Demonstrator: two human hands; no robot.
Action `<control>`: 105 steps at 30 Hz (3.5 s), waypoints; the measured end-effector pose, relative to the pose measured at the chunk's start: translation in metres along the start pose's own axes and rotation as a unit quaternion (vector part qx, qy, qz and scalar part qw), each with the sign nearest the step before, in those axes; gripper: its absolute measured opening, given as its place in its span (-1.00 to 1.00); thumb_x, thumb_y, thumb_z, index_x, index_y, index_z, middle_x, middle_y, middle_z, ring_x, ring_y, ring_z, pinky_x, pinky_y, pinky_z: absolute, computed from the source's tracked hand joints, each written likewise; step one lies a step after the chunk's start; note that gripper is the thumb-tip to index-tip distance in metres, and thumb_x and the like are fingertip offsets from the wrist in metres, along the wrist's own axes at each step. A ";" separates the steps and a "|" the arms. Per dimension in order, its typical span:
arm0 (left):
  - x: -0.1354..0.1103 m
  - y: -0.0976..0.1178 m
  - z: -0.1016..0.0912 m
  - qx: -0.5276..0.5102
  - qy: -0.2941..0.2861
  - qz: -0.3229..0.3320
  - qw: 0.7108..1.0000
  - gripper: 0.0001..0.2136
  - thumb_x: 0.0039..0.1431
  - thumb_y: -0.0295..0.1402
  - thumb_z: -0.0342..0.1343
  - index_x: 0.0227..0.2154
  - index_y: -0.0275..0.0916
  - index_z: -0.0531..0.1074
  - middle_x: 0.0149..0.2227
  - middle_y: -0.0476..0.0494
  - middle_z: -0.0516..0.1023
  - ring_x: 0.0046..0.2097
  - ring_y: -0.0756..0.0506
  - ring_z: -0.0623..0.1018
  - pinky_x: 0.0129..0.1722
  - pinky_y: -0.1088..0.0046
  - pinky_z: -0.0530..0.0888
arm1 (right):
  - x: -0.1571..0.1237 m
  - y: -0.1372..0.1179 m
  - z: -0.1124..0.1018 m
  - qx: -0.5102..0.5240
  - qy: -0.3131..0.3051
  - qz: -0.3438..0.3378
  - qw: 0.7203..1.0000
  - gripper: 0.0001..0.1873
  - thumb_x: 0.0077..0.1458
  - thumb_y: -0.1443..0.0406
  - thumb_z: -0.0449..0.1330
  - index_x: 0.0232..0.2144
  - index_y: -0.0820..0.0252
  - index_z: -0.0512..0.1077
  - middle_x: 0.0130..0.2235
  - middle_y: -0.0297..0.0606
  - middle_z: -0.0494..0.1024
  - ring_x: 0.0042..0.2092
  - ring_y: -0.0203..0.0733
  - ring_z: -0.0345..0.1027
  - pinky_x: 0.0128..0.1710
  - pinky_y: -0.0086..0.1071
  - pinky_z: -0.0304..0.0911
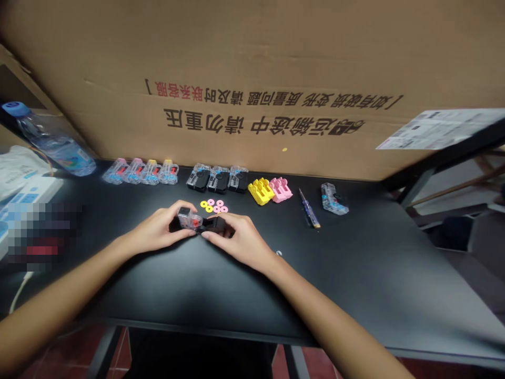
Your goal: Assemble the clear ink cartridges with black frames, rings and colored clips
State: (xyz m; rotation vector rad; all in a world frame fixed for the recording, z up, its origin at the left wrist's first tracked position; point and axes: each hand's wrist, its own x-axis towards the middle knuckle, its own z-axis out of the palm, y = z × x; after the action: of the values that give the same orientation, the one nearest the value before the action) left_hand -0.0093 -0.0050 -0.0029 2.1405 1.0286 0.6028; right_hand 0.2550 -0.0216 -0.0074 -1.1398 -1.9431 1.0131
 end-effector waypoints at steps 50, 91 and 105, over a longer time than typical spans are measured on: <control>0.003 -0.005 0.012 -0.091 0.115 0.131 0.981 -0.62 0.55 -0.40 0.02 0.34 -0.13 0.38 0.03 -0.19 0.71 -0.13 -0.05 0.72 0.01 0.38 0.65 | -0.002 -0.010 0.004 0.174 -0.023 0.139 0.975 -0.42 0.20 -0.23 0.29 -0.34 0.16 0.42 -0.54 -0.37 0.49 -0.56 -0.28 0.35 -0.55 -0.41 0.30; 0.007 0.000 0.005 -0.171 0.071 -0.067 0.980 -0.67 0.39 -0.07 0.20 -0.18 -0.27 0.60 -0.28 -0.16 0.73 -0.40 -0.05 0.69 -0.32 0.48 0.59 | 0.003 -0.010 -0.007 0.153 0.092 0.155 0.972 -0.42 0.06 -0.17 0.42 -0.17 0.18 0.55 -0.56 -0.46 0.42 -0.59 -0.33 0.21 -0.61 -0.40 0.20; 0.004 0.010 0.007 -0.146 0.093 -0.038 0.984 -0.69 0.42 -0.06 0.17 -0.12 -0.24 0.53 -0.35 -0.09 0.69 -0.41 -0.06 0.66 -0.34 0.47 0.55 | -0.002 -0.013 0.003 0.124 0.105 0.113 0.980 -0.53 0.11 -0.10 0.41 -0.20 0.15 0.58 -0.49 -0.38 0.48 -0.57 -0.29 0.25 -0.58 -0.36 0.24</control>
State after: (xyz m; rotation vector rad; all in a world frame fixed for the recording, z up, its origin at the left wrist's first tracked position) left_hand 0.0024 -0.0091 0.0004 1.8075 1.0434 0.8727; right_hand 0.2481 -0.0280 0.0017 -1.2857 -1.5002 1.1653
